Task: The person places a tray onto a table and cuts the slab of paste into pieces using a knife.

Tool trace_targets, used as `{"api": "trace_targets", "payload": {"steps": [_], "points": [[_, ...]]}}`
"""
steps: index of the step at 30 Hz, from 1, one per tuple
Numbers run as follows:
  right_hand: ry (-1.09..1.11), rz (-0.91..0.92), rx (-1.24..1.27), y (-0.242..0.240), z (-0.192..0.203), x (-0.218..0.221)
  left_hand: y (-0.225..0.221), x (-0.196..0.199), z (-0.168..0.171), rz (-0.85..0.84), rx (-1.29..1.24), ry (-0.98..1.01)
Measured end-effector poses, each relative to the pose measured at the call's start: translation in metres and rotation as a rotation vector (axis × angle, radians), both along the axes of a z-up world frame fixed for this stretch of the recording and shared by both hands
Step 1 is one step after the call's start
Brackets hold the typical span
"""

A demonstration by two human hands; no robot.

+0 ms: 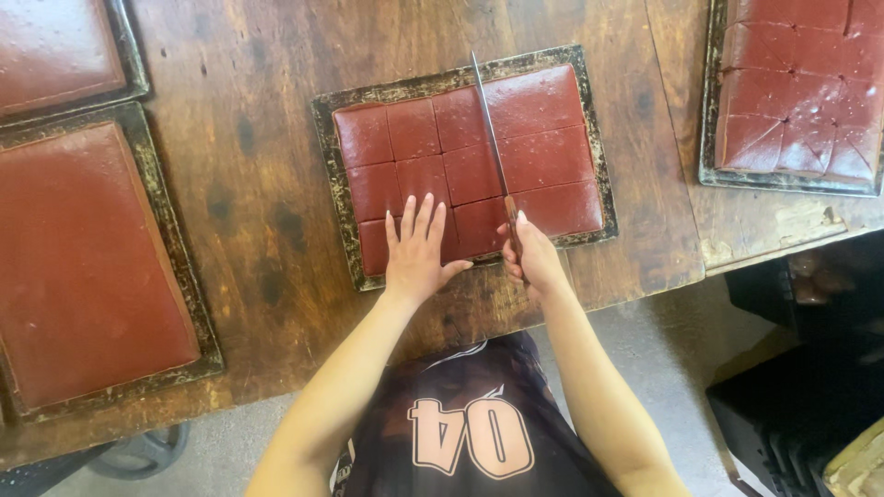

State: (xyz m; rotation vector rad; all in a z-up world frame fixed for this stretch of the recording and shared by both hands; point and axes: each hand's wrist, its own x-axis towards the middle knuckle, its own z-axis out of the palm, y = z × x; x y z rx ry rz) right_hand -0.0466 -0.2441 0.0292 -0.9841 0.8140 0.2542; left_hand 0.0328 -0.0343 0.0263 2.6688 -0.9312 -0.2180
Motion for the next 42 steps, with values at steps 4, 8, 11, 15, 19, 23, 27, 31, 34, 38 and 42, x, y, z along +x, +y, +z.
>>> {"api": "trace_targets", "payload": {"steps": [4,8,11,15,19,23,27,31,34,38,42], "points": [[0.013,0.011,-0.028,0.0,0.001,0.001,0.003,0.002,0.0,0.011,-0.028,-0.004],[0.032,-0.003,-0.033,0.001,0.001,0.002,0.003,0.004,0.0,-0.003,-0.02,0.012],[0.05,0.028,-0.03,0.0,0.002,0.0,0.0,0.007,0.001,-0.005,0.007,0.042],[0.082,0.065,-0.087,-0.004,0.005,0.002,-0.009,0.011,0.004,-0.018,-0.007,0.062],[0.088,0.075,-0.126,0.0,0.001,0.0,-0.019,0.017,0.001,-0.028,-0.013,0.07],[0.148,0.054,-0.103,0.004,0.003,-0.016,-0.021,0.021,0.006,-0.013,0.018,0.13],[0.121,0.054,-0.122,0.007,-0.007,-0.006,-0.024,0.023,0.008,-0.011,0.034,0.137],[0.147,0.022,-0.073,0.015,0.009,-0.024,-0.031,0.026,0.018,-0.007,0.055,0.15],[0.224,0.036,-0.113,0.015,0.012,-0.011,-0.038,0.025,0.022,-0.061,0.117,0.222],[0.158,0.053,-0.163,0.016,0.003,-0.014,-0.046,0.018,0.007,-0.09,0.067,0.181],[0.16,0.036,-0.085,0.015,0.007,-0.024,-0.046,0.02,0.002,-0.056,-0.011,0.142]]}}
